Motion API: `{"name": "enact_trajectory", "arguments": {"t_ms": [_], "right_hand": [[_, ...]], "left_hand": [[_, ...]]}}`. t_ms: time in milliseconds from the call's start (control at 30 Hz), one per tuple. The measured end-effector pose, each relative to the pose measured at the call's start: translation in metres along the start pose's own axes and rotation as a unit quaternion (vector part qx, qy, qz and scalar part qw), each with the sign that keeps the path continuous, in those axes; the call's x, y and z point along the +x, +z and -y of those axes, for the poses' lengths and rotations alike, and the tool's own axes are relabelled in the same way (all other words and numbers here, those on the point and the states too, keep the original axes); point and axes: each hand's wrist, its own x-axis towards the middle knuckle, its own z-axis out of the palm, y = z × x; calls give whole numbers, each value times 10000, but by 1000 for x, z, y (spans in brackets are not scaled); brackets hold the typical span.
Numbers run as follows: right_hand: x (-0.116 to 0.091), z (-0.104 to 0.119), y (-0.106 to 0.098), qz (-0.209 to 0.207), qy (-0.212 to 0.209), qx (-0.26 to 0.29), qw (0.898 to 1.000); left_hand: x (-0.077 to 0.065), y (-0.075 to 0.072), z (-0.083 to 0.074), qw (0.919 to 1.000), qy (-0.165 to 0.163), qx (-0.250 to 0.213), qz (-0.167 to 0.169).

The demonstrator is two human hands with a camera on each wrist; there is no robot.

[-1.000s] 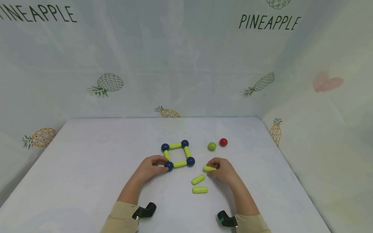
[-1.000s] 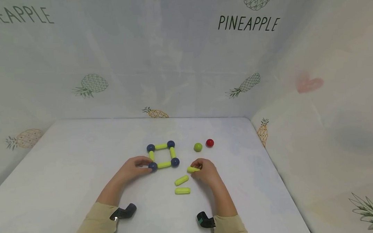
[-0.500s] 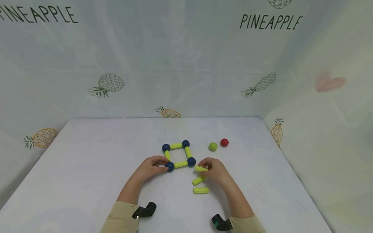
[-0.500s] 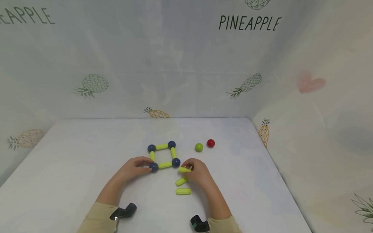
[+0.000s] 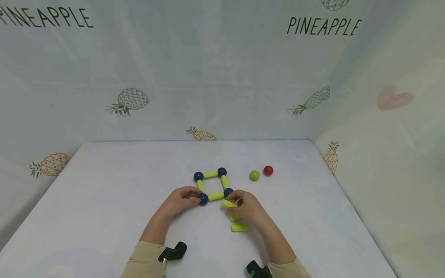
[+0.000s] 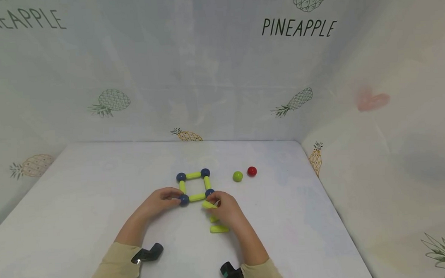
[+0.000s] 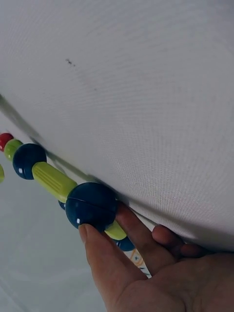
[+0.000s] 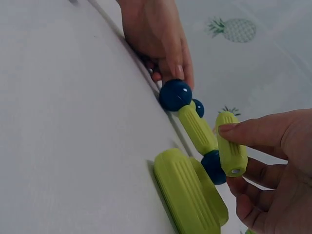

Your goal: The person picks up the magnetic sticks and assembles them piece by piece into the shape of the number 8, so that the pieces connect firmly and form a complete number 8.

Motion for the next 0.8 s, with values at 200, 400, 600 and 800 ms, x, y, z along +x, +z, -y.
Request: {"name": "enact_trajectory", "arguments": {"t_ms": [200,400,600,800], "right_hand": [[1,6,8,200,-33,123,9997],[2,12,13,356,-126,137,9992],[2,19,19,443,-263,149,9986],[4,21,26,528,-322,221,9978]], "left_hand": [[0,0,1,10000,60,-47,21],[1,0,0,10000,91,-26,14],[0,-1,0,9999,125,-21,28],[-1,0,1,9999,129,-33,27]]}}
